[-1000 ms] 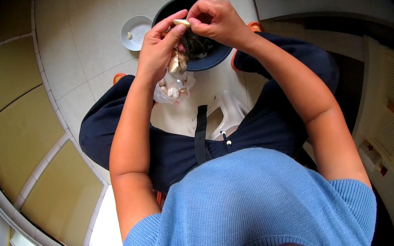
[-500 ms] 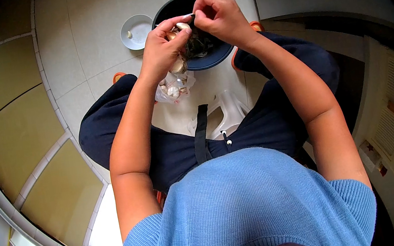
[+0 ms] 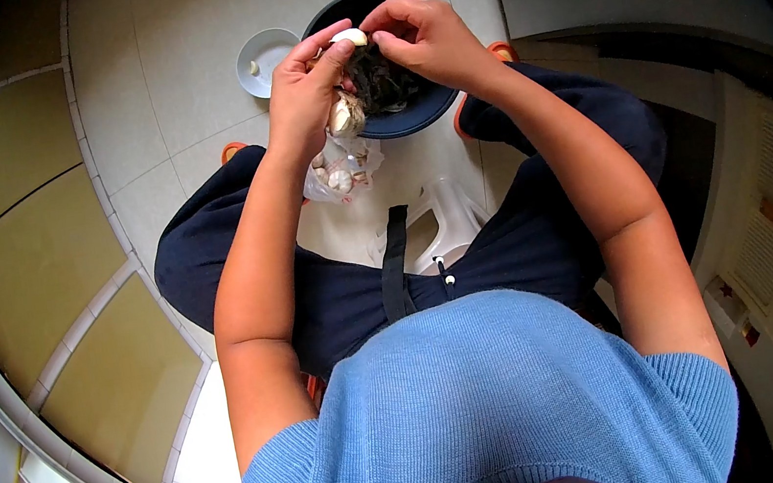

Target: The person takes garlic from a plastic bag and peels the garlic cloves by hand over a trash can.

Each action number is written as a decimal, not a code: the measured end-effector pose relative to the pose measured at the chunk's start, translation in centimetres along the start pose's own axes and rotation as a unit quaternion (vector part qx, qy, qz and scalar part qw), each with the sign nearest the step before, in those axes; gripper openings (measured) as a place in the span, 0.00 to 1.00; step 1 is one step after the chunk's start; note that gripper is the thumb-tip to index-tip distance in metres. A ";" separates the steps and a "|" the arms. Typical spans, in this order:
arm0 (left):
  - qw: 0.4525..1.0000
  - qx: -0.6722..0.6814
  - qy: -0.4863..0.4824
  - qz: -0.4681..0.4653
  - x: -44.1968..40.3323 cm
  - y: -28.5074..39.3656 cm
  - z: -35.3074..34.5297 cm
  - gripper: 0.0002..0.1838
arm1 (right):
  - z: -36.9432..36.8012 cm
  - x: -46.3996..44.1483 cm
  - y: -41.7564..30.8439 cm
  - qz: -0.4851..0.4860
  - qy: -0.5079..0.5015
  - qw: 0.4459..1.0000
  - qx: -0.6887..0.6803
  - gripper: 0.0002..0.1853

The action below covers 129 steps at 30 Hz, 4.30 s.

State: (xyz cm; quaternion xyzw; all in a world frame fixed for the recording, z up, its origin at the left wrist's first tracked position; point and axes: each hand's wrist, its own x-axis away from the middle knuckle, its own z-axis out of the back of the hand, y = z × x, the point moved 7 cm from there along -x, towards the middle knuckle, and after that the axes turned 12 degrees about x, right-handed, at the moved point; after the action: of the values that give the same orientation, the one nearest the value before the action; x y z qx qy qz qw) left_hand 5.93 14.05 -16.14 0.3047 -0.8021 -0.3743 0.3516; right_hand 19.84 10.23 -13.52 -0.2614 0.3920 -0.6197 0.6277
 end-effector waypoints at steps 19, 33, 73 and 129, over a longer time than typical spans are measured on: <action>0.998 0.067 0.009 0.015 0.4 -0.1 -0.4 0.16 | -0.7 0.4 0.4 -0.095 -0.054 0.984 -0.139 0.07; 0.998 0.062 -0.009 0.015 0.4 -0.3 -0.4 0.16 | -0.3 0.8 -0.7 -0.014 0.026 0.999 -0.039 0.04; 0.998 -0.027 0.031 -0.045 0.2 0.5 0.5 0.12 | -0.4 0.4 1.0 -0.048 -0.034 0.993 0.103 0.09; 0.971 -0.233 0.040 -0.038 0.7 1.0 0.3 0.04 | -2.2 1.0 1.0 -0.177 -0.115 0.942 -0.261 0.10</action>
State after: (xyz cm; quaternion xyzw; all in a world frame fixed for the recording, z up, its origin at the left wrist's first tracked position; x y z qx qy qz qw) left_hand 5.04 14.16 -15.28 0.2594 -0.6660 -0.5511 0.4306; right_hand 18.55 9.71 -15.68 -0.5504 0.4125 -0.5630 0.4582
